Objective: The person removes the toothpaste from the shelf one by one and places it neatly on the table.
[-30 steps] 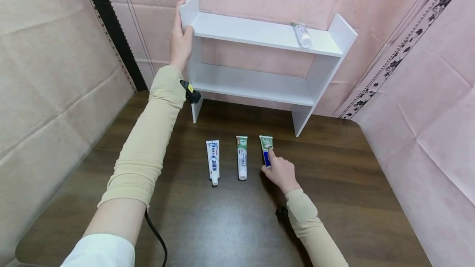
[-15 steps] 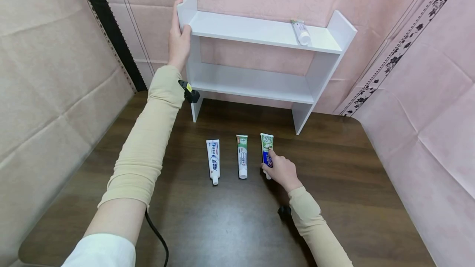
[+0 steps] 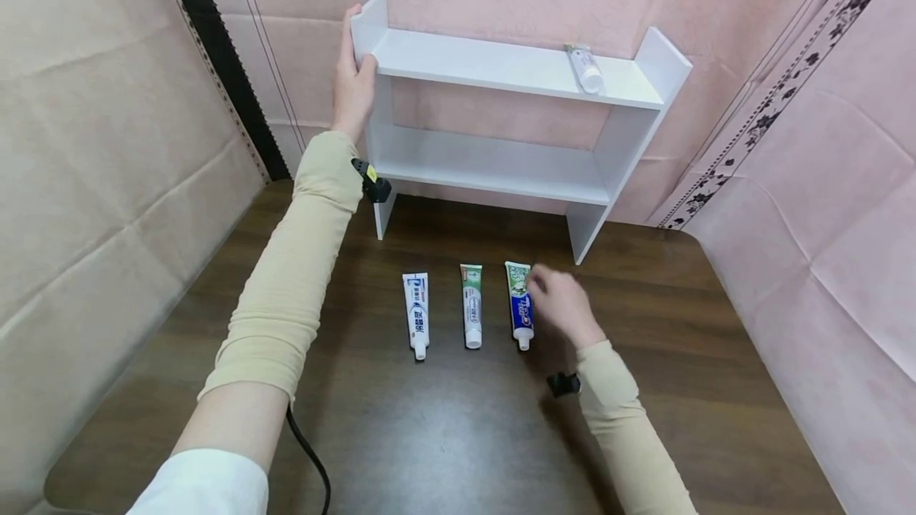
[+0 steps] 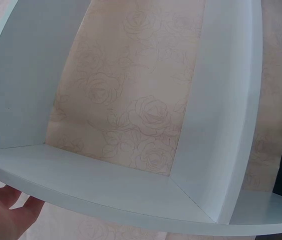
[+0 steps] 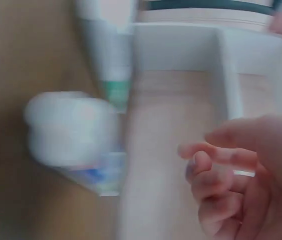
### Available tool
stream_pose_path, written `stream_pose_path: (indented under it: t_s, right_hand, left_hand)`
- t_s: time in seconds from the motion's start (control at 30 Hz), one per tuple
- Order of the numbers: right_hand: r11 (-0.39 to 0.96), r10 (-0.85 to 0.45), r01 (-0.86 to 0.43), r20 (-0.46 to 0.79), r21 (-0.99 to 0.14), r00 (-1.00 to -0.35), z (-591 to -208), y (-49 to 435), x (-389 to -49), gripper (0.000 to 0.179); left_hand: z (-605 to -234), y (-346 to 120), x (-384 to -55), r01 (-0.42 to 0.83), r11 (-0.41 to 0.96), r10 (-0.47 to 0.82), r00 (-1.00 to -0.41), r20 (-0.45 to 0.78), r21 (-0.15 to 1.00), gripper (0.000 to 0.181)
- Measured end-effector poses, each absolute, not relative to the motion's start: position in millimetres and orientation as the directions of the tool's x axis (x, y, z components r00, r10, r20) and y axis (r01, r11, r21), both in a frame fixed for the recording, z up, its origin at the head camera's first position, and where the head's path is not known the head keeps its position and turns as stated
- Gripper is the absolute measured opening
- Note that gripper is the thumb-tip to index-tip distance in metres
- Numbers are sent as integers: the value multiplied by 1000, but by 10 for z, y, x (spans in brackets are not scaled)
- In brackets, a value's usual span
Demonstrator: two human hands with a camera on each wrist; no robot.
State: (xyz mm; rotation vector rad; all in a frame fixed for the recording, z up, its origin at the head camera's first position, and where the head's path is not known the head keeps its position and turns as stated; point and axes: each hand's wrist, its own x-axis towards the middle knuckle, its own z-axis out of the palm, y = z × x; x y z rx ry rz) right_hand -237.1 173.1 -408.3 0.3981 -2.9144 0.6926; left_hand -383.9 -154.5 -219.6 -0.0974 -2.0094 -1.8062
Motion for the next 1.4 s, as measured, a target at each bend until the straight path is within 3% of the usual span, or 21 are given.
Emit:
stream_pose_path:
  t_s: [0.27,0.47,0.8,1.1,1.4]
  right_hand:
    - [820,-154,-396,507,-414,-848,-2771,1719,-2575,36]
    - [854,-85,-367,599,-368,-796,-2181,1685,-2777,52]
    - [908,-71,-250,463,-337,-884,-2051,1783,-3151,64]
    - [893,84,-196,577,-405,-813,-2051,1799,-3252,38]
    - [905,104,-131,507,-406,-856,-2041,1816,-3346,44]
  left_hand:
    - [-2241,-1554,-3812,337,143,-235,-902,363,931,64]
    - [-2263,-1533,-3816,341,148,-235,-900,368,928,64]
    - [-2240,-1517,-3815,338,157,-230,-901,367,928,64]
    - [-2206,-1514,-3812,334,159,-238,-900,365,929,64]
    - [-2192,-1533,-3807,335,157,-242,-899,365,929,64]
